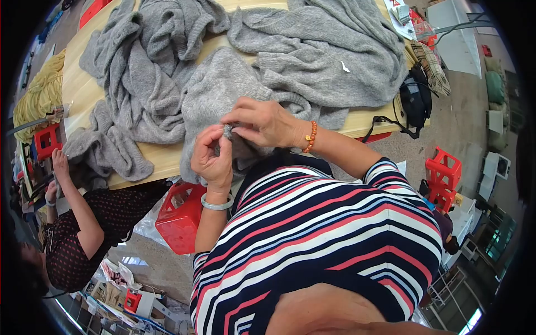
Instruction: Inspect grey knitted garments for defects and pull loose threads.
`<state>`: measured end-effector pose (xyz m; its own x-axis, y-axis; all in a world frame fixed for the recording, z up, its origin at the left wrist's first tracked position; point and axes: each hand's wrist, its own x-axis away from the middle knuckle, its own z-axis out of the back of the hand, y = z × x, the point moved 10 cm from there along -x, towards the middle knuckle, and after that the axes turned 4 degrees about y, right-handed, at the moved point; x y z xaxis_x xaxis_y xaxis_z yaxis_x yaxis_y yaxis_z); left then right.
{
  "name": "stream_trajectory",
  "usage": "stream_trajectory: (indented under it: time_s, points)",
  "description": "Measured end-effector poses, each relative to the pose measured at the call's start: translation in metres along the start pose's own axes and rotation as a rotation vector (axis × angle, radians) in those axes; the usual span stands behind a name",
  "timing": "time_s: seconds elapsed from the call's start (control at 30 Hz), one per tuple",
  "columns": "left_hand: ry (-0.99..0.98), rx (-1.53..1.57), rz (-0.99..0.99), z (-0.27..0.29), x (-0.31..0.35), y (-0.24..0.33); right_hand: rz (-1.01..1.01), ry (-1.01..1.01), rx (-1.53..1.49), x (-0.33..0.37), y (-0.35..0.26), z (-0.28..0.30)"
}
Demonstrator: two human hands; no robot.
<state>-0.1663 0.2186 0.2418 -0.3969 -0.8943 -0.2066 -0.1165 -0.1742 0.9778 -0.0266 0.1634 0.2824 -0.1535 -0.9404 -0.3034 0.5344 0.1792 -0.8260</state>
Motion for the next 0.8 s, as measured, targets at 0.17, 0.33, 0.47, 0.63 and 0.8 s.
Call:
stream_trajectory:
  time_s: [0.17,0.33,0.47,0.63,0.8]
  points:
    - [-0.065,-0.076,-0.075,0.003,0.002,0.004,-0.07,-0.074,-0.052,-0.002,0.005,-0.009]
    - [-0.09,-0.152,-0.133,0.009,0.007,0.01,-0.156,-0.097,-0.238,0.002,0.016,-0.023]
    - [-0.058,-0.224,-0.204,0.012,0.009,0.019,-0.139,-0.02,-0.253,0.003,0.012,-0.023]
    - [-0.009,-0.291,-0.258,0.019,0.012,0.027,-0.124,-0.025,-0.253,0.004,0.004,-0.03]
    - [-0.011,-0.278,-0.284,0.019,0.014,0.031,-0.08,-0.047,-0.203,0.005,0.0,-0.035]
